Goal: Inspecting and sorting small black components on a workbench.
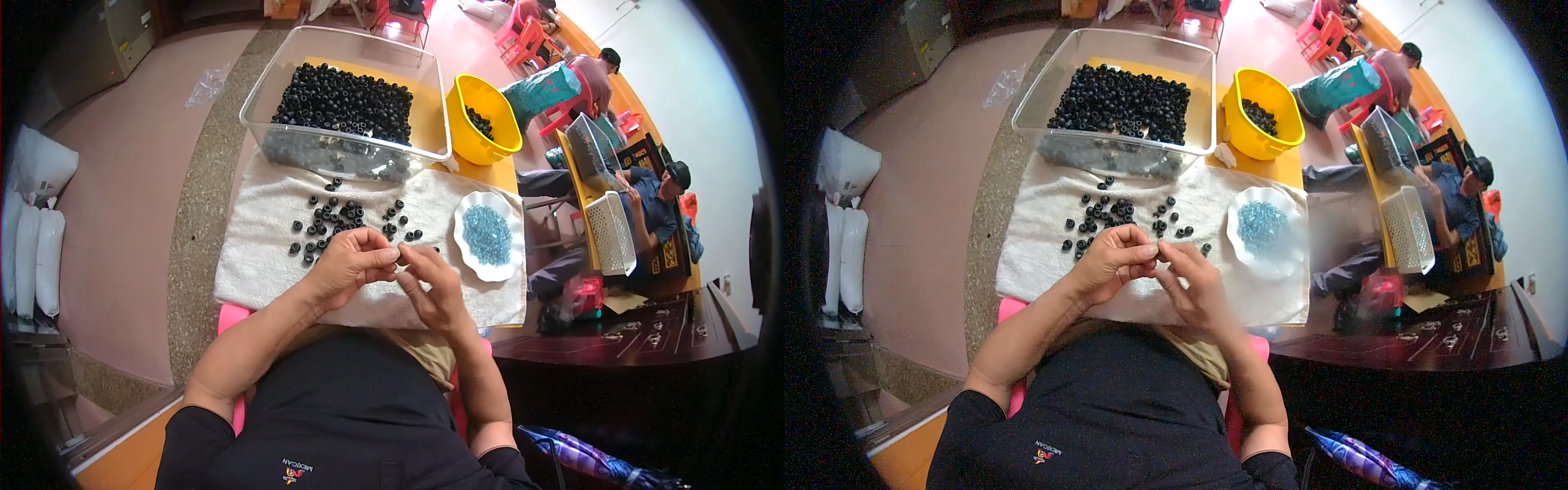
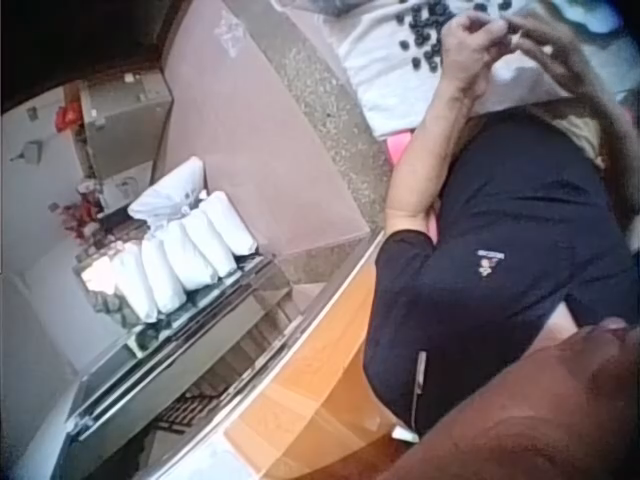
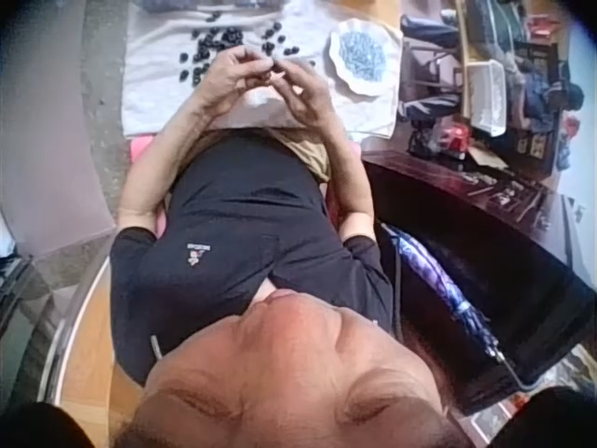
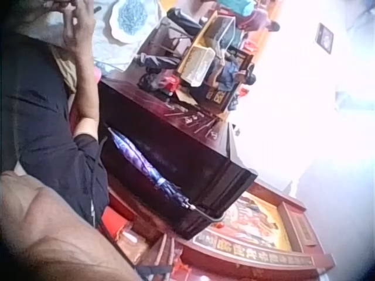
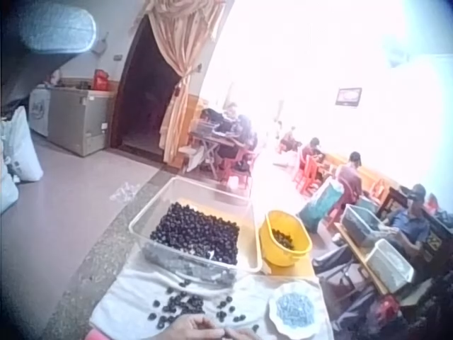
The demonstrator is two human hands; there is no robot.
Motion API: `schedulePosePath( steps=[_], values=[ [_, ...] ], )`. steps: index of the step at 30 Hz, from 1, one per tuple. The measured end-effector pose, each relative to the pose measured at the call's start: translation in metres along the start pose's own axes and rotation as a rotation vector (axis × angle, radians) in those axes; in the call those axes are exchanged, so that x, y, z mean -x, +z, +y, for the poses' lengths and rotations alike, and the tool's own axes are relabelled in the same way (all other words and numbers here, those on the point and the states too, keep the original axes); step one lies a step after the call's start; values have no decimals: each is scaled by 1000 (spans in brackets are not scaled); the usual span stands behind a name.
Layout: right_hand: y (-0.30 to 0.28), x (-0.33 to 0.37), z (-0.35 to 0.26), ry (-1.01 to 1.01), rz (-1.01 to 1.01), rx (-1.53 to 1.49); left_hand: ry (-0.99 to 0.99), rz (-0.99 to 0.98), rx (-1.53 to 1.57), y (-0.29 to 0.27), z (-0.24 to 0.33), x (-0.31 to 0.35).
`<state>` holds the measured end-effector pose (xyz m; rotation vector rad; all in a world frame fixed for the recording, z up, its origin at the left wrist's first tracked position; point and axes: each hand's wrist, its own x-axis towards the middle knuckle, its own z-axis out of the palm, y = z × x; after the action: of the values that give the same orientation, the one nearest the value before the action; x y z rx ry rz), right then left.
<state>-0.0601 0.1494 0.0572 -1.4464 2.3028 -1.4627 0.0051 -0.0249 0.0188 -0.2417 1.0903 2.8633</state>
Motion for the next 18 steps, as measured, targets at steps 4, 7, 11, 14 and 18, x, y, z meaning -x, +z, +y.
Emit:
schedulePosePath(
  steps=[4,7,11,14,18],
  values=[
    [-13,-22,24,4,-38,126,11,32,44,-3,4,-1],
    [-8,-41,31,-31,-96,372,102,73,19,-8,14,-4],
    [5,-53,42,-95,-194,640,164,85,46,-12,18,-5],
    [5,-52,44,-40,-238,667,159,101,70,-13,19,-5],
    [-3,-47,46,-4,-255,687,174,111,71,-14,20,-5]
  ],
)
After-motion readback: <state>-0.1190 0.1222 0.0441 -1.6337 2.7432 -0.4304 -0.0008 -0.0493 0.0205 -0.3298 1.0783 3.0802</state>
